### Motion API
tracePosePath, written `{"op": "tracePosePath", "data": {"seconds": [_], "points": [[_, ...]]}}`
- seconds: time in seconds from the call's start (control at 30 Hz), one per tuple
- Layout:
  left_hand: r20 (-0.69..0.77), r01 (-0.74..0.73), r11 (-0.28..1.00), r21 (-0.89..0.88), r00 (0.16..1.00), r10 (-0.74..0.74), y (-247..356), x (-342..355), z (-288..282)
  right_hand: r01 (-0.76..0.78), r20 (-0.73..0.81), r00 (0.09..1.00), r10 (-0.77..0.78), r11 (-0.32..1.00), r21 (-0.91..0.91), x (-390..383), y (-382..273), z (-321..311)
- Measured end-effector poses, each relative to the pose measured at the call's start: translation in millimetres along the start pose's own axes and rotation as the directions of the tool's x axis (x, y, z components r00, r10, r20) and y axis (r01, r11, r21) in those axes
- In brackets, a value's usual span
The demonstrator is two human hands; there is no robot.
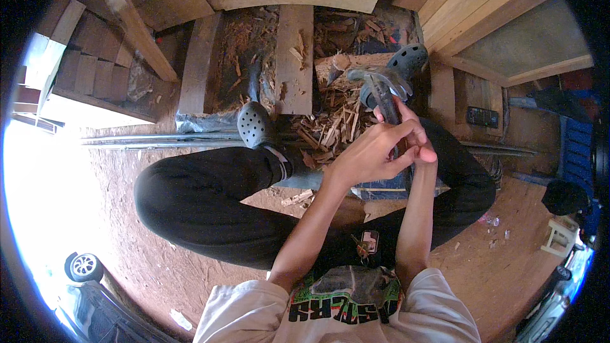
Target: The person sits on the floor and uses a hammer and chisel to carve a small piece of wood held between their feet. They repeatedly strike the chisel to shape the wood, creating wood shavings.
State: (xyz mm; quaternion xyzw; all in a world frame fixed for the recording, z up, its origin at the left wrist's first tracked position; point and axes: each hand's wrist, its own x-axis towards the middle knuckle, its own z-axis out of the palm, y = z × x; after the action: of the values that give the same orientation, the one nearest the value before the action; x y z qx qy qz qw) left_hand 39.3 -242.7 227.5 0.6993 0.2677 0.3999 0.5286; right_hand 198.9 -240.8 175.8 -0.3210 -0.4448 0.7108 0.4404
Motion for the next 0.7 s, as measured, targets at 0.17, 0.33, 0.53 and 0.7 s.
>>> {"op": "tracePosePath", "data": {"seconds": [0.17, 0.33, 0.53, 0.7], "points": [[-0.226, -0.23, 0.973, 0.013, 0.947, 0.227, -6.2, -3.6, 22.7, -0.157, -0.173, 0.972, 0.161, 0.987, 0.035, 11.8, -3.2, -1.6], [-0.468, -0.154, 0.988, -0.017, 0.875, 0.128, -7.6, -7.7, 47.1, -0.172, -0.265, 0.951, 0.158, 0.985, -0.032, 13.0, -1.0, -7.6], [-0.548, 0.025, 0.999, -0.024, 0.836, -0.034, -15.9, -7.6, 47.1, -0.105, -0.214, 0.975, 0.06, 0.973, -0.204, 16.8, 8.8, -21.4], [-0.541, 0.104, 0.989, -0.104, 0.829, -0.144, -19.7, -5.6, 37.9, -0.197, -0.209, 0.964, 0.163, 0.969, -0.152, 16.6, 18.8, -25.9]]}}
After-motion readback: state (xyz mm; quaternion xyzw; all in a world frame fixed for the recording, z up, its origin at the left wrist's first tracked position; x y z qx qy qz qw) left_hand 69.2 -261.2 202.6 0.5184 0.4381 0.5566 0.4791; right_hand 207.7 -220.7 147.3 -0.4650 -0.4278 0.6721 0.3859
